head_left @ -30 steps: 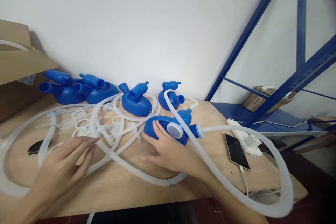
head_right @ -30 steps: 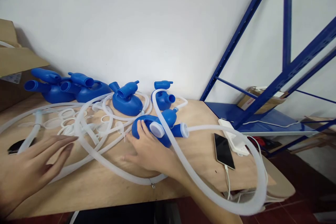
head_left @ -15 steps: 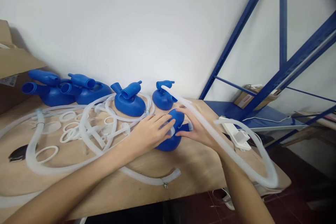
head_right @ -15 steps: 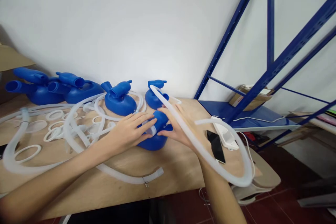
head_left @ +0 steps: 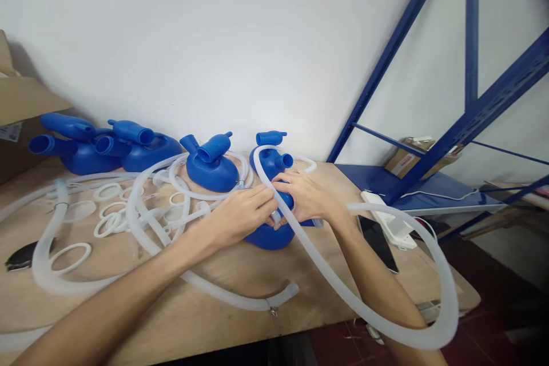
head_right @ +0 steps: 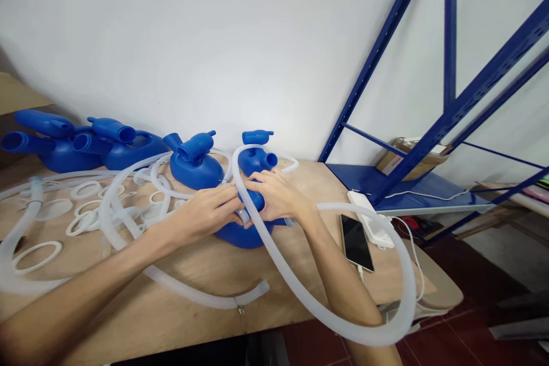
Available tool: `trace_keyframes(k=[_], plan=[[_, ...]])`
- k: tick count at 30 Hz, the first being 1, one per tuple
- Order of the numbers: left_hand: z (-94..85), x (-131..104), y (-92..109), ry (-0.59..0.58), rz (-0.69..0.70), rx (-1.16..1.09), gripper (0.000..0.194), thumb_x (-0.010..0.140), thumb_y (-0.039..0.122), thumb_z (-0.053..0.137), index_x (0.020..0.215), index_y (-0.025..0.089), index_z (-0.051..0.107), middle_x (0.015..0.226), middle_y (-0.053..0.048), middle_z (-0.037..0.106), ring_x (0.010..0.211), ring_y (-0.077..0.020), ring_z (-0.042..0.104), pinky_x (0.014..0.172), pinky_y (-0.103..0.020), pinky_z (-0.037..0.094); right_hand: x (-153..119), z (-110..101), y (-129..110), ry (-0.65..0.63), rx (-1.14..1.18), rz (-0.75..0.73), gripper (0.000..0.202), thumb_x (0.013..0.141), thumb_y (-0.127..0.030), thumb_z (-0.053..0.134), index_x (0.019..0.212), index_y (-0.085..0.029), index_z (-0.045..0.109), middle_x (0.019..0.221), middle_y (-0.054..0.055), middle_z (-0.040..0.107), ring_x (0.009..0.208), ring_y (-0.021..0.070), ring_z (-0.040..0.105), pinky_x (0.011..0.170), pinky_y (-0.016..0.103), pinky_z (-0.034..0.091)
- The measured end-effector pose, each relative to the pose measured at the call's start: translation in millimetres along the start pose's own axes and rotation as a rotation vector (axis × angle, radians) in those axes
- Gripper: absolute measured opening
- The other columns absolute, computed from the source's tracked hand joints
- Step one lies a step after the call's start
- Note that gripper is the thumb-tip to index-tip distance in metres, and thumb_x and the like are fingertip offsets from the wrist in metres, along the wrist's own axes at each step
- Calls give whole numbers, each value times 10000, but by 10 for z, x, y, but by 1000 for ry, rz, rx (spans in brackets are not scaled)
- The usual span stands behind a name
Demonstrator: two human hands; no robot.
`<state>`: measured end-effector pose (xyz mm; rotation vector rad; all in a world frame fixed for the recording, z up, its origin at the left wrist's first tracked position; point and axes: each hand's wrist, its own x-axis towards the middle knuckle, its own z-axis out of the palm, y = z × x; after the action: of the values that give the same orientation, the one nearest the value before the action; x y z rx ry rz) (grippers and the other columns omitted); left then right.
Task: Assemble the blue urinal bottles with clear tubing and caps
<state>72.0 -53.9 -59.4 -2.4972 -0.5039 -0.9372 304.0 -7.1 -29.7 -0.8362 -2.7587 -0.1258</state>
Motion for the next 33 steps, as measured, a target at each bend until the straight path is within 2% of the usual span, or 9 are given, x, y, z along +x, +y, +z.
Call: trace_keyframes(k=[4,6,8,10,15,19,23,26,33], plan=[[-50,-86,-14,22,-18,44,259,1060,129,415,879,167,596,842,-48,654,738,-172,618,610,-283,484,0,-66,95,-10,163,75,695,664,-651,890,1185,-225,717,1162,98,701,1024,312,677,899,439,525],[-131,-108,-77,-42,-36,44,172,1036,138,472,963,162,625,1025,-93,699,917,-208,664,643,-285,497,-20,-76,113,-1,189,100,719,655,-643,901,1219,-238,716,1183,97,695,1054,322,678,922,453,537],[-262,-94,-153,-169,-96,-14,159,1002,271,605,1114,167,647,1264,-132,671,1141,-262,646,713,-298,529,-39,-68,106,18,191,123,754,633,-647,912,1240,-249,711,1188,96,694,1075,332,674,935,468,544],[-407,-52,-189,-338,-172,-105,397,917,449,729,1209,191,654,1345,-125,645,1180,-288,642,759,-319,543,-50,-56,85,41,201,149,774,624,-654,914,1255,-256,705,1177,91,701,1080,334,675,948,476,547],[-439,28,-10,-629,-384,-300,622,809,749,697,1137,221,719,1177,-86,722,1003,-301,704,781,-365,533,-62,-51,38,61,210,189,782,650,-636,907,1296,-255,684,1254,102,705,1161,356,667,1020,517,531],[-57,10,92,-488,-579,-343,389,1002,509,579,1159,175,705,1168,-117,738,1064,-312,694,845,-379,511,-102,-31,44,90,210,183,785,715,-588,881,1383,-258,635,1380,115,671,1261,373,633,1084,549,501],[270,-13,40,-236,-784,-587,163,898,342,742,959,194,713,972,-40,770,888,-224,712,763,-309,494,-143,6,71,110,229,178,871,715,-544,890,1483,-293,564,1480,106,620,1334,385,596,1133,573,468],[334,9,19,-170,-845,-644,128,843,291,775,840,197,688,849,-7,762,790,-197,702,679,-284,460,-147,22,77,117,224,167,903,703,-522,900,1503,-293,548,1470,104,629,1336,388,595,1142,581,459],[296,58,-14,-240,-827,-622,128,753,178,696,869,216,737,917,-23,800,872,-238,740,748,-301,513,-137,6,66,109,247,157,759,733,-509,882,1406,-264,628,1367,114,672,1246,363,648,1093,543,503]])
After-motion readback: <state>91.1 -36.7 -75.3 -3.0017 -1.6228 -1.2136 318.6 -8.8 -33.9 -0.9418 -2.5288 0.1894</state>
